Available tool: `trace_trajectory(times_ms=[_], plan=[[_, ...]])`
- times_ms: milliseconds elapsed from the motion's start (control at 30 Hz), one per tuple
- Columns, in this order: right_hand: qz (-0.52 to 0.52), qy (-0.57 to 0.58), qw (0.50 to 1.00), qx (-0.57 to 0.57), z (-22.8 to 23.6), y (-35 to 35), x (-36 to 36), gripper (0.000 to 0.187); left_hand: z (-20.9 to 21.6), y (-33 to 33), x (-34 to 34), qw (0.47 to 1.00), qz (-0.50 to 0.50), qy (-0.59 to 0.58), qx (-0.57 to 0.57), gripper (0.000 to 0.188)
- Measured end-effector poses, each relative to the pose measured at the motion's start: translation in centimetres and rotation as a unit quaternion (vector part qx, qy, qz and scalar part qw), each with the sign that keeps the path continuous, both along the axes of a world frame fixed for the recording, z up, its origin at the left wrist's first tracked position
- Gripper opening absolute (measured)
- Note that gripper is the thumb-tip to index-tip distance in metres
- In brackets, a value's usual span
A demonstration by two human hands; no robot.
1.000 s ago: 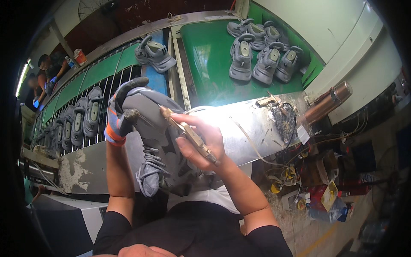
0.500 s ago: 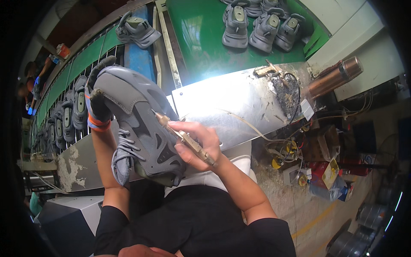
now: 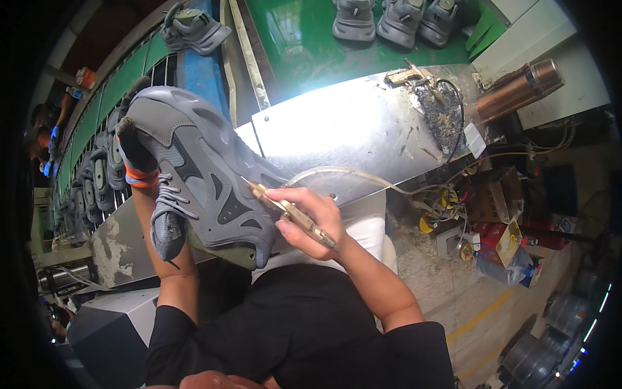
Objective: The person applies adhesive along the edges of several shoe uppers using a specialized applicator tool and places each shoe on a conveyor belt.
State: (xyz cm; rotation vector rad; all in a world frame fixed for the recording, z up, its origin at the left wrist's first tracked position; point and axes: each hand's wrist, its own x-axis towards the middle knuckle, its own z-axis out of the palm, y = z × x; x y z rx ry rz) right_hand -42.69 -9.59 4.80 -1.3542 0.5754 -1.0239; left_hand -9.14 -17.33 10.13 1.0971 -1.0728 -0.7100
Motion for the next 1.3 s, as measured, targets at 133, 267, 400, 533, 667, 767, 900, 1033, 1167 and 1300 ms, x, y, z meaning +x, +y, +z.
trace_trajectory(times_ms=[133,267,400,533,667,767,900,1033,1167,1300], plan=[[0.001,-0.029,0.997,0.065,-1.0,1.7,-0.7,0.043,-0.8,0.8,0.1,1.0,0.016,0.002,0.003,0.083],[-0.005,-0.017,0.998,0.062,-1.9,2.8,-1.1,0.042,-1.7,2.4,0.7,0.999,0.033,0.006,0.01,0.078],[0.005,-0.089,0.991,0.096,-2.8,3.5,-1.5,0.045,-3.3,3.9,0.4,0.999,0.042,0.01,0.033,0.072],[-0.002,-0.142,0.981,0.13,-3.4,3.8,-1.3,0.042,-4.7,6.9,1.3,0.996,0.064,0.007,0.065,0.067],[-0.006,-0.168,0.974,0.155,-3.7,3.4,-0.1,0.038,-6.2,10.7,3.1,0.987,0.104,-0.063,0.107,0.062],[0.002,-0.161,0.972,0.171,-3.7,2.7,1.1,0.043,-7.3,14.4,4.8,0.932,0.137,-0.282,0.181,0.058],[-0.011,-0.127,0.981,0.145,-3.5,1.3,3.0,0.041,-7.9,20.0,4.3,0.964,0.143,-0.096,0.203,0.057],[-0.043,-0.092,0.984,0.149,-4.1,1.0,5.0,0.04,-6.0,24.6,-0.3,0.935,0.148,0.174,0.273,0.051],[-0.066,-0.052,0.99,0.11,-4.0,0.7,5.3,0.04,-4.7,27.1,-2.6,0.936,0.102,0.025,0.336,0.048],[-0.082,-0.024,0.994,0.071,-3.9,0.8,5.2,0.042,-4.1,28.4,-4.0,0.895,0.044,-0.19,0.401,0.043]])
